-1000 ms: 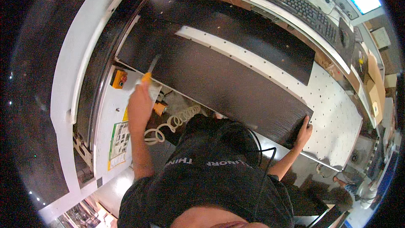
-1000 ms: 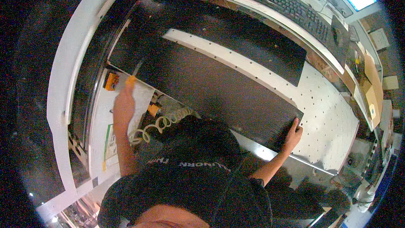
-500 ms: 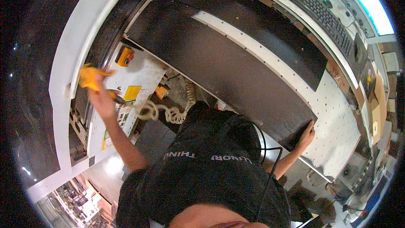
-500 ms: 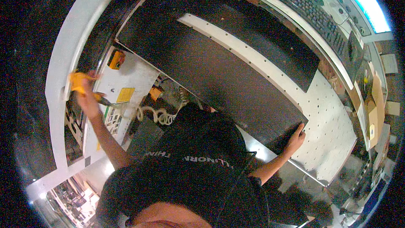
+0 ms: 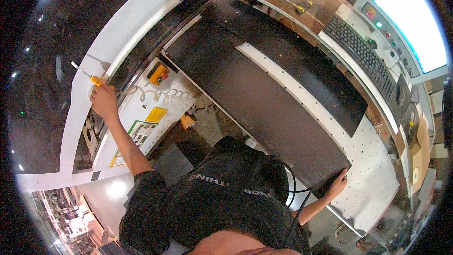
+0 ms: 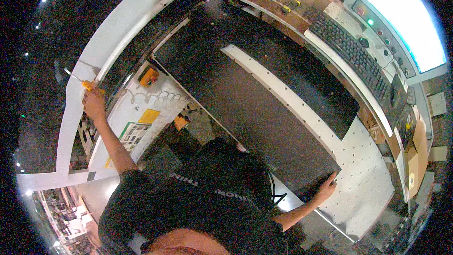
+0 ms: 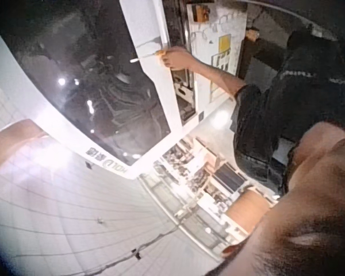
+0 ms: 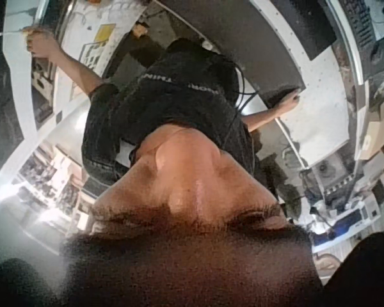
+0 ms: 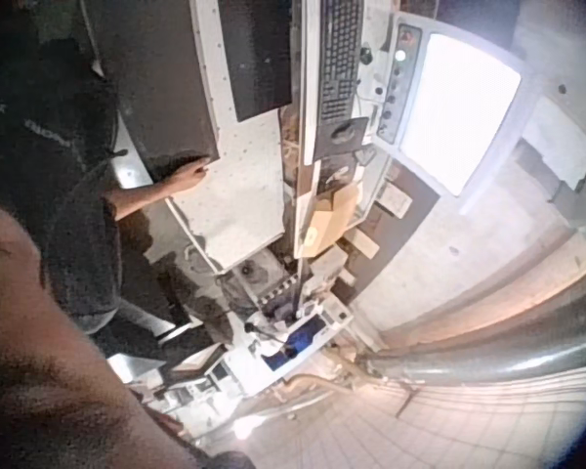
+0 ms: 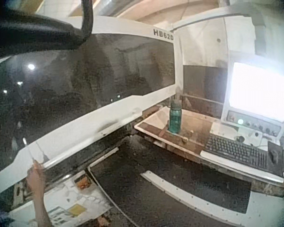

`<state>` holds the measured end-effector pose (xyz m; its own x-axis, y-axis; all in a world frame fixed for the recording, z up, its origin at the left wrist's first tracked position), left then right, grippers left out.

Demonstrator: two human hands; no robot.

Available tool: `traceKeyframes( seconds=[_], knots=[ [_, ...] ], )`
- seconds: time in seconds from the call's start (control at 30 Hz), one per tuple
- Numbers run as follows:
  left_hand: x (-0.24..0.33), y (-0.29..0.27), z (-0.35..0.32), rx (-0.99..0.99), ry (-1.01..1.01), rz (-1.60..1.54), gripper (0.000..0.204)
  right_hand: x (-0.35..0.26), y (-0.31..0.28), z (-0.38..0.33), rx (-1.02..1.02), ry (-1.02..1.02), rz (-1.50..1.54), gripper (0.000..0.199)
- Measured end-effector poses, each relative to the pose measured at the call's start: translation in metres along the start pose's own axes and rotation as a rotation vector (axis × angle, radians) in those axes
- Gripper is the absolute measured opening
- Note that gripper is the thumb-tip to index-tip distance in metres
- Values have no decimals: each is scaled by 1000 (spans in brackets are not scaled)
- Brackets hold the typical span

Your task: The person repeatedly places dark rectangular wood panels onto a machine table, aligns them, and uses a yellow-handled tool to press or secure them. They remove the panels and repeat the process with additional panels throughout the clip.

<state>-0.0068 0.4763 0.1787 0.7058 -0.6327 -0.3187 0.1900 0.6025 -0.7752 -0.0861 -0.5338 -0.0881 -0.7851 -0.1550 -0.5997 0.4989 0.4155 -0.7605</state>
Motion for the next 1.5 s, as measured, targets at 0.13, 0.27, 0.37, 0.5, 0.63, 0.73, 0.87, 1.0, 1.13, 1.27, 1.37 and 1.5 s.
traceKeyframes(
  seconds=[0.13, 0.27, 0.37, 0.5, 0.63, 0.73, 0.87, 1.0, 1.13, 1.27, 1.37, 1.5],
  knots=[
    [145, -114, -58, -332, 763, -510, 25, 9, -8, -3, -3, 10, -34, 87],
    [286, -189, -224, -1226, 1487, -1602, 27, -3, -10, -11, -37, 28, 54, 83],
    [306, -209, -268, -1210, 1739, -1601, 32, -4, -5, -12, -54, 25, 63, 84],
    [310, -204, -296, -1298, 1798, -1650, 33, 3, -3, -2, -50, 39, 29, 85],
    [315, -205, -304, -1268, 1912, -1640, 31, 2, -3, -4, -34, 3, 80, 85],
    [315, -203, -308, -1305, 1938, -1564, 30, 4, -2, -3, -51, 11, 90, 84],
    [313, -199, -303, -1292, 1935, -1519, 32, 5, -2, -6, -77, 14, 133, 78],
    [313, -209, -291, -1309, 1953, -1599, 38, 7, -4, -3, -6, -25, 158, 76],
    [314, -217, -281, -1278, 1862, -1788, 44, -5, -16, -2, -40, -51, -29, 80],
    [313, -214, -286, -1155, 1772, -1884, 34, -32, -40, 29, 61, -42, -433, 82],
    [314, -205, -303, -1299, 1863, -1711, 33, -66, -26, 74, 73, -218, -350, 73],
    [312, -192, -302, -1433, 1854, -1533, 41, -123, 31, 117, -141, -489, -165, 68]
  ],
)
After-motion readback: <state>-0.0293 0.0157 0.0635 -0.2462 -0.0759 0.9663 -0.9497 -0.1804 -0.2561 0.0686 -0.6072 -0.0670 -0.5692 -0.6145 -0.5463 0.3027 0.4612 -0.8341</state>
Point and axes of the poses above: each hand's wrist, its own z-axis towards the middle knuckle, its own y-axis out of the palm, x = y × z, the point moved 8 cm from there along z, towards the middle knuckle, and after that the axes turned 14 degrees about y, right-handed, at the moved point
